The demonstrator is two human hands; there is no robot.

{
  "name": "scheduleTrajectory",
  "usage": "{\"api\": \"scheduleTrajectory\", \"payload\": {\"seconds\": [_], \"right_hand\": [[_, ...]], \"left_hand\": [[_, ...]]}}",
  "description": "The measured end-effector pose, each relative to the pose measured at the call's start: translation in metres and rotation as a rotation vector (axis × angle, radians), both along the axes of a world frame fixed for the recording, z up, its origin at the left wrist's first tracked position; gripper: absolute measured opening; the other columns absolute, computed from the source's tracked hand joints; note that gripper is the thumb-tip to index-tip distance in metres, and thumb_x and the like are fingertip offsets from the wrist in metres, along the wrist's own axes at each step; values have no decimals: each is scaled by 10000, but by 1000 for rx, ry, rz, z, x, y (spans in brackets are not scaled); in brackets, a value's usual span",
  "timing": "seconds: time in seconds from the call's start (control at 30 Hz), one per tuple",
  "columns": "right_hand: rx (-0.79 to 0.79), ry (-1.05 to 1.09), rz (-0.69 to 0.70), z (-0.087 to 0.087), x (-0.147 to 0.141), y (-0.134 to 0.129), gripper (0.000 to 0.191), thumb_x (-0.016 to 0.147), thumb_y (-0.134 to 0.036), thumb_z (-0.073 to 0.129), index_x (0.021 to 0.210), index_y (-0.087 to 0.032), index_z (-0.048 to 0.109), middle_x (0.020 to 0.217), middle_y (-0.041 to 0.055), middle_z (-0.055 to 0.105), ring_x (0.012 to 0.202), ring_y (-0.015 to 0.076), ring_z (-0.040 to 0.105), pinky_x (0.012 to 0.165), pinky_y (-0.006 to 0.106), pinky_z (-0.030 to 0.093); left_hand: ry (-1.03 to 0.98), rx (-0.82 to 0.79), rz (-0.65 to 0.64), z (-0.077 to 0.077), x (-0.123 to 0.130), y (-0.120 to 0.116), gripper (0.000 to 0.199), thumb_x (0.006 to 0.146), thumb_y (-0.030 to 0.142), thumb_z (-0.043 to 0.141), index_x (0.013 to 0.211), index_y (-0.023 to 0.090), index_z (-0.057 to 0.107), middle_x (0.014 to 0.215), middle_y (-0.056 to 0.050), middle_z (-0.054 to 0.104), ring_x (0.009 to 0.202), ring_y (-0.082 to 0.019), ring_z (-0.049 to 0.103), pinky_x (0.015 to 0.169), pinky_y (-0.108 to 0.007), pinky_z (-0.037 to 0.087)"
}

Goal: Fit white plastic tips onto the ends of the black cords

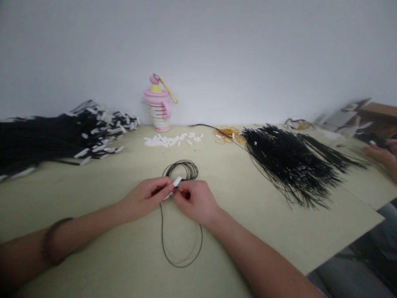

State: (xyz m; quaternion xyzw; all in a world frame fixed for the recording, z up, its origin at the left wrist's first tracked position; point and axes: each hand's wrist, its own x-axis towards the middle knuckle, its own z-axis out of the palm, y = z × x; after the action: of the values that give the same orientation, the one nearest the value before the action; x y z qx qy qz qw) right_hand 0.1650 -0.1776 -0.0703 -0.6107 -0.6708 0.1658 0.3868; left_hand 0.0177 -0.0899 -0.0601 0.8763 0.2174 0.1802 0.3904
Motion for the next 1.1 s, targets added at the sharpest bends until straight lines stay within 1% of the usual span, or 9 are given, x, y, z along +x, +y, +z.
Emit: {"api": "scheduleTrajectory", "payload": {"seconds": [0.4, 0.7, 1.1], "right_hand": [[2, -5, 7, 1, 1, 0, 194, 724, -137, 478, 535, -150, 436, 504, -57, 389, 477, 55, 350, 469, 174, 241], [3, -3, 12, 0, 1, 1, 183, 726, -136, 476, 546, -148, 450, 507, -58, 391, 478, 51, 351, 469, 168, 241], [-17, -25, 30, 1, 2, 0, 200, 736, -133, 480, 544, -148, 427, 504, -60, 386, 475, 48, 348, 469, 167, 232]], "left_hand": [[6, -9, -13, -3, -1, 1, 269, 886, 313, 397, 665, 172, 463, 593, 48, 422, 569, -112, 412, 522, -222, 296], [6, -5, -15, -2, 0, 2, 273, 888, 314, 394, 668, 170, 466, 596, 47, 421, 573, -112, 410, 525, -219, 295], [5, 0, -15, -3, -1, 0, 264, 886, 307, 399, 673, 168, 472, 594, 49, 421, 571, -109, 412, 521, -214, 296]]}}
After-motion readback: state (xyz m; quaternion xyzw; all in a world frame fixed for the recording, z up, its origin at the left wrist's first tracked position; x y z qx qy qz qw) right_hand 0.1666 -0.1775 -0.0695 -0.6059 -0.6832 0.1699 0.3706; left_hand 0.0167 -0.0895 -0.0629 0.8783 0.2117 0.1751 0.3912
